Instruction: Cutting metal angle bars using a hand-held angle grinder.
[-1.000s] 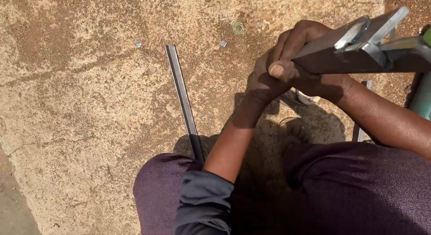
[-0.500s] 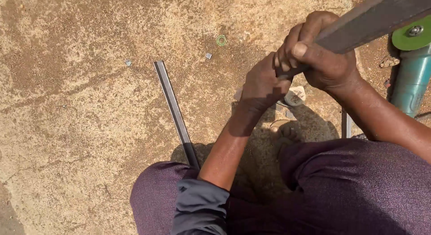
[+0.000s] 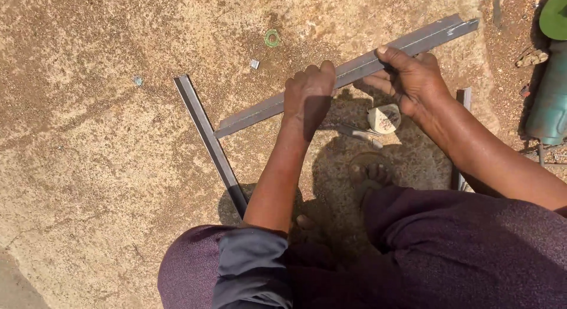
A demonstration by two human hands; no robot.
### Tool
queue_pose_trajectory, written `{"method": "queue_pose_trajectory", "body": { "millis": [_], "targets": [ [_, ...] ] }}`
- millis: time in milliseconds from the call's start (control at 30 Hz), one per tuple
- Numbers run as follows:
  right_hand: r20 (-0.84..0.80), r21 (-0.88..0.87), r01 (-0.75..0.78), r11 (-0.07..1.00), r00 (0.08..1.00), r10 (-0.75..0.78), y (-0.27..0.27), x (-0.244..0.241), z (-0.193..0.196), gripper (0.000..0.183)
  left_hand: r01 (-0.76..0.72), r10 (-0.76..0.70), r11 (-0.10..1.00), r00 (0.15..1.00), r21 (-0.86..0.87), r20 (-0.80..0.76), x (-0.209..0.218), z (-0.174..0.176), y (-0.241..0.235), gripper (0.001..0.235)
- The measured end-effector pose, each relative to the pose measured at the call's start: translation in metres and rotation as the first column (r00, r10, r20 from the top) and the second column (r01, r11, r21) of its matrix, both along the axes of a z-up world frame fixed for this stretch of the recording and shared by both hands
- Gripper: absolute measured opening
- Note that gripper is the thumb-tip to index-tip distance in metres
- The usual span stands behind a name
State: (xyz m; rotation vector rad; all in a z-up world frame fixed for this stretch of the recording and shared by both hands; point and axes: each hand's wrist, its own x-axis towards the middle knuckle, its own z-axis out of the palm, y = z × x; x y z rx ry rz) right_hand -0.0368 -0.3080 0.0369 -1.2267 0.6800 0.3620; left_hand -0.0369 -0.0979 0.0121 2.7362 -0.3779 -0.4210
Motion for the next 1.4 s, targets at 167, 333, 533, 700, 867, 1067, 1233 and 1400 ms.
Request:
{"method": "queue_pose_trajectory", "body": {
  "millis": [167,333,533,700,867,1067,1233,1400],
  "targets": [
    [0.027,0.004,0.016,1.000,1.000,-0.017,-0.011,0.016,-0.034,0.030,0.102,-0.094,0.976,0.994,-0.193,0.048,0.013,-0.024,0.002,0.040],
    [-0.097,0.031,0.094,0.995,0.991,-0.091,-0.023,0.030,-0.072,0.028,0.123,-0.109,0.976,0.991,-0.179,0.082,0.016,-0.047,-0.003,0.024],
    [-0.186,0.053,0.073,0.996,0.981,-0.062,-0.024,0.051,-0.089,0.028,0.078,-0.061,0.989,0.989,-0.126,0.135,0.010,-0.075,-0.007,0.023],
    [-0.266,-0.006,-0.061,0.998,0.962,0.057,-0.030,0.063,-0.091,0.035,0.057,-0.037,0.990,0.988,-0.131,0.150,0.013,-0.082,-0.009,0.027],
    [-0.420,-0.203,-0.455,0.867,0.840,0.342,-0.027,0.069,-0.067,0.045,0.009,0.036,0.979,0.975,-0.204,0.218,0.013,-0.092,-0.012,0.027],
    [-0.486,-0.632,-0.707,0.319,0.681,0.547,-0.056,0.052,-0.058,0.049,-0.056,0.090,0.971,0.986,-0.232,0.141,0.021,-0.081,-0.014,0.019],
    [-0.187,-0.956,-0.235,0.177,0.949,0.252,-0.205,-0.047,-0.065,0.033,-0.078,0.111,0.965,0.986,-0.251,0.123,0.028,-0.069,-0.013,0.021],
    [-0.160,-0.972,-0.127,-0.199,0.974,0.163,-0.297,-0.124,-0.080,0.064,-0.093,0.099,0.978,0.995,-0.186,0.020,0.024,-0.085,-0.017,0.024]
  ]
}}
